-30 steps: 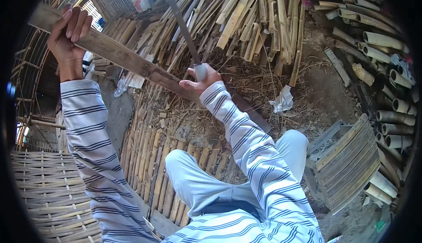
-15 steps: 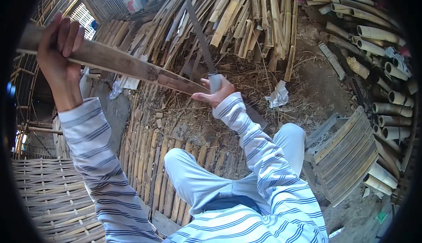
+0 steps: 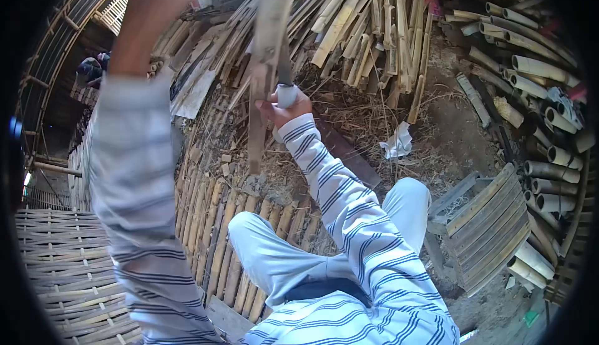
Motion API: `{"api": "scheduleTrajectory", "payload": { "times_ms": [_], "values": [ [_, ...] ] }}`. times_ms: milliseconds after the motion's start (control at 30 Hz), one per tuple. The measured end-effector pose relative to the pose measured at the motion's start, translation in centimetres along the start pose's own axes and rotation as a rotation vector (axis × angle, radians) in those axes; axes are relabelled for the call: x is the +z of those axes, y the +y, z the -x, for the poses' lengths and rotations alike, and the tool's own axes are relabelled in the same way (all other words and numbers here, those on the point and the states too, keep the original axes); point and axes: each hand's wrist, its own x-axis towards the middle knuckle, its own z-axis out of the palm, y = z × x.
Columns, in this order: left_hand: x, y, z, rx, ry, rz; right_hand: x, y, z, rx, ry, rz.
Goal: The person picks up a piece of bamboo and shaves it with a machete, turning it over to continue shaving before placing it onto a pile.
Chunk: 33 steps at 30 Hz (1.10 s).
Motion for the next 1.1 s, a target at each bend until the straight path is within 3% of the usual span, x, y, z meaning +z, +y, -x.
{"api": "scheduleTrajectory", "payload": {
  "times_ms": [100, 133, 200, 233, 267, 333, 367, 433, 500, 533, 633, 733, 833, 867, 967, 1000, 1033, 1100],
  "values": [
    [-1.2, 0.0, 10.8, 0.303, 0.115, -0.213, 0.3, -2.6, -0.2, 0.144, 0.078, -0.333],
    [-0.2, -0.5, 16.5, 0.061, 0.055, 0.259, 0.3, -4.0, 0.0, 0.121, 0.110, -0.270],
    [-0.5, -0.4, 26.9, -0.633, -0.277, 0.355, 0.2, -5.0, 0.5, 0.135, 0.155, -0.287],
    [0.7, -1.9, 32.6, -0.946, -0.246, 0.489, 0.2, -5.2, 0.5, 0.137, 0.181, -0.296],
    [1.6, -2.4, 35.5, -1.016, -0.151, 0.558, 0.1, -4.7, 0.7, 0.102, 0.193, -0.311],
    [2.7, -6.5, 38.9, -1.058, 0.399, 0.821, 0.4, -4.1, 1.9, 0.124, 0.220, -0.306],
    [2.5, -7.9, 40.2, -1.064, 0.686, 0.935, 0.8, -3.9, 2.6, 0.143, 0.231, -0.305],
    [0.6, -10.4, 40.2, -0.598, 0.793, 1.158, 2.6, -4.4, 4.6, 0.267, 0.278, -0.387],
    [-0.9, -8.6, 36.8, -0.496, 1.026, 1.215, 3.9, -4.7, 6.2, 0.354, 0.262, -0.470],
    [-2.0, -8.3, 35.9, -0.469, 1.135, 1.251, 4.9, -4.6, 6.8, 0.278, 0.268, -0.533],
    [-5.8, -7.2, 33.3, -0.268, 1.024, 1.077, 6.1, -4.2, 8.2, 0.394, 0.163, -0.466],
    [-8.8, -4.6, 30.0, -0.372, 1.150, 0.468, 8.4, -4.8, 10.2, 0.500, 0.178, -0.571],
    [-14.1, -3.6, 29.6, -0.133, 0.886, 0.869, 8.0, -5.1, 12.2, 0.669, 0.102, -0.782],
    [-14.1, -1.9, 28.1, -0.163, 0.935, 0.823, 7.5, -5.0, 13.2, 0.734, 0.060, -0.876],
    [-13.0, 2.4, 22.5, -0.250, 1.021, 0.684, 2.5, 0.4, 16.1, 1.003, 0.017, -0.522],
    [-12.9, 2.6, 21.5, -0.283, 1.015, 0.634, 0.3, -0.2, 17.1, 0.961, 0.065, -0.431],
    [-12.6, 2.8, 20.7, -0.318, 1.009, 0.583, -2.3, 2.6, 18.1, 0.884, -0.049, -0.202],
    [-11.4, 2.5, 19.1, -0.334, 1.000, 0.579, -6.4, 2.3, 18.6, 0.967, -0.168, 0.184]
  ]
}}
